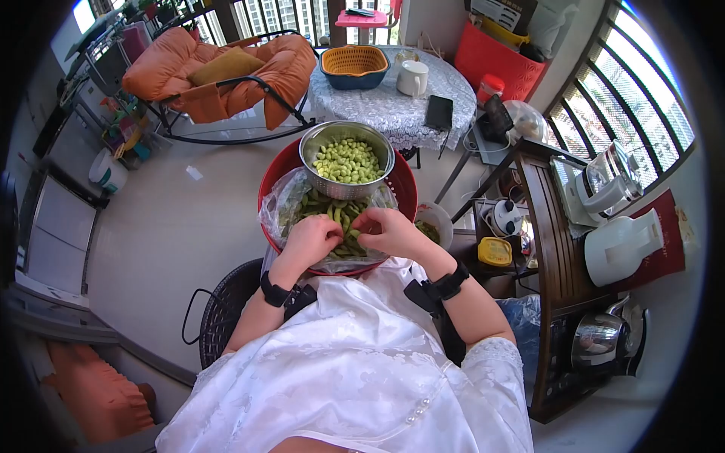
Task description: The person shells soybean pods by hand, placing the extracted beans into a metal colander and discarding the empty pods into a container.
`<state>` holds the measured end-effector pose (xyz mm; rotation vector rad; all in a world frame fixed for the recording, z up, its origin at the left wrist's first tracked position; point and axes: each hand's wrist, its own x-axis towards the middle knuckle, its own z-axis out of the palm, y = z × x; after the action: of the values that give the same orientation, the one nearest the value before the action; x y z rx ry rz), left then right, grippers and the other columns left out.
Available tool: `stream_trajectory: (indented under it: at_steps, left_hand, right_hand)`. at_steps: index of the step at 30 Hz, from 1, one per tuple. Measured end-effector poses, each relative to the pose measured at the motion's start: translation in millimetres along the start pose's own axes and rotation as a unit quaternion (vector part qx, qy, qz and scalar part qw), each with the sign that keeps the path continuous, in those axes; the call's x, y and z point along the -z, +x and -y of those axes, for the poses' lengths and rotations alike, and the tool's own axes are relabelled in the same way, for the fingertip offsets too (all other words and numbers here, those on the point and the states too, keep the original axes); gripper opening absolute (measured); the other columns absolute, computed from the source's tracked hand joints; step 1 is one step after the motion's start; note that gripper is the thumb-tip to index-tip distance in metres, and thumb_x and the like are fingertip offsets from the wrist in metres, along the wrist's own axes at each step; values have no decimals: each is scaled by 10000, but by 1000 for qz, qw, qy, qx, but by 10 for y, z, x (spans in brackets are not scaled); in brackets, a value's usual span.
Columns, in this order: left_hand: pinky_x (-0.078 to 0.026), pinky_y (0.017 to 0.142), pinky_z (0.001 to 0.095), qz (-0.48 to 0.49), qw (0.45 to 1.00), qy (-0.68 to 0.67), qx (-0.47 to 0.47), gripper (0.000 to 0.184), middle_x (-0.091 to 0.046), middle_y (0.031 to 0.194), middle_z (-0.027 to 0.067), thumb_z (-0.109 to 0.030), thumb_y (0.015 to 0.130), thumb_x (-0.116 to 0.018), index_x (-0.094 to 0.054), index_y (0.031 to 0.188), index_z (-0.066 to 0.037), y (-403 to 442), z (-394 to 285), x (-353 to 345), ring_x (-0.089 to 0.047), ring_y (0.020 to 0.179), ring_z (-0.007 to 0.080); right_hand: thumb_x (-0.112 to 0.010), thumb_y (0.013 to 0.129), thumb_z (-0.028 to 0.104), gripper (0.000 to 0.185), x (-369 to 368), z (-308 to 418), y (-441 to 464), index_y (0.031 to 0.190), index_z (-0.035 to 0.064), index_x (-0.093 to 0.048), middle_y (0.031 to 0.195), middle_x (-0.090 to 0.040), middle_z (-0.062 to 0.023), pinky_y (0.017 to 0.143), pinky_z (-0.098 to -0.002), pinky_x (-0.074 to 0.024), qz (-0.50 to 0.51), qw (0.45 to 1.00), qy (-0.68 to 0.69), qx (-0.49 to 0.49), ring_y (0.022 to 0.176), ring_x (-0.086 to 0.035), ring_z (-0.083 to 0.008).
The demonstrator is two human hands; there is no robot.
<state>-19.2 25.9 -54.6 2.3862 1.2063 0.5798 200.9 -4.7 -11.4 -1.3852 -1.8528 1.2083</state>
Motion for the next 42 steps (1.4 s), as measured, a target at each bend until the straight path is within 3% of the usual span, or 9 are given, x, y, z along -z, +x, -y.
stream_trajectory:
  at_steps: [5, 10, 12, 15, 18, 27, 32, 37, 42]
  left_hand:
    - [-523, 736, 418, 42, 997, -42, 50, 128, -660, 821, 107, -196, 742, -751, -723, 806, -89, 17, -84, 86, -646, 833, 309]
    - [-520, 746, 417, 36, 999, -22, 30, 138, -655, 826, 101, -211, 737, -758, -729, 811, -98, 13, -47, 37, -642, 837, 303]
    - [-520, 745, 417, 28, 999, -14, 23, 127, -655, 827, 100, -211, 741, -755, -731, 803, -104, 8, -33, 6, -643, 839, 303]
    - [-522, 747, 420, 30, 999, -2, 27, 106, -656, 831, 99, -210, 747, -746, -736, 786, -112, 22, -100, 38, -644, 842, 301]
    - [-520, 726, 413, 24, 999, 22, 21, 107, -650, 799, 86, -211, 745, -741, -736, 780, -110, 10, -86, 16, -645, 807, 287]
    - [-515, 653, 390, -29, 999, -9, 24, 83, -632, 740, 85, -150, 733, -710, -717, 784, -84, 15, -45, -9, -637, 718, 270]
    - [-519, 654, 401, -45, 992, -96, 67, 105, -645, 759, 97, -172, 748, -696, -696, 791, -76, -24, -62, 125, -643, 721, 287]
    - [-499, 619, 312, -44, 977, -194, 71, 104, -639, 754, 73, -129, 776, -716, -698, 835, -45, -27, -270, 399, -623, 644, 196]
    - [-448, 593, 235, -52, 944, -322, 51, 116, -619, 749, 20, -82, 811, -725, -681, 884, -3, -45, -486, 455, -559, 629, 85]
  right_hand:
    - [-657, 877, 80, 223, 341, 46, -43, 1091, 15, -655, 872, -651, 35, 616, -176, -445, 0, 980, 192, -48, 758, -578, -19]
    - [-641, 873, 103, 216, 925, -248, -113, 1064, 6, -659, 867, -662, 17, 596, -176, -437, -199, 958, 206, -23, 703, -577, -27]
    - [-683, 801, 137, 246, 1104, -688, -100, 1018, 20, -687, 819, -688, -14, 600, -225, -477, -315, 941, 87, -88, 724, -629, -76]
    - [-710, 744, 148, 271, 1246, -1738, -33, 984, 22, -707, 818, -711, -54, 664, -276, -516, -380, 918, -42, -106, 748, -666, -132]
    - [-727, 718, 171, 282, 1188, -1895, -131, 959, 26, -713, 837, -721, -80, 739, -313, -532, -399, 888, -113, -199, 788, -693, -187]
    - [-741, 723, 212, 366, 1186, -2528, -146, 1043, 44, -682, 852, -721, -77, 760, -331, -535, -485, 843, -116, -201, 802, -696, -220]
    - [-720, 804, 171, 291, 1159, -1887, -30, 1043, 14, -671, 854, -708, -48, 700, -273, -519, -469, 878, -18, -91, 748, -663, -140]
    - [-657, 909, 117, 183, 871, -759, 23, 1051, 2, -669, 858, -680, 1, 645, -204, -473, -410, 907, 95, 28, 728, -597, -44]
    - [-682, 928, 126, 215, 366, 201, -158, 1103, 2, -669, 909, -682, 15, 710, -197, -485, -153, 956, 236, 89, 801, -607, -32]
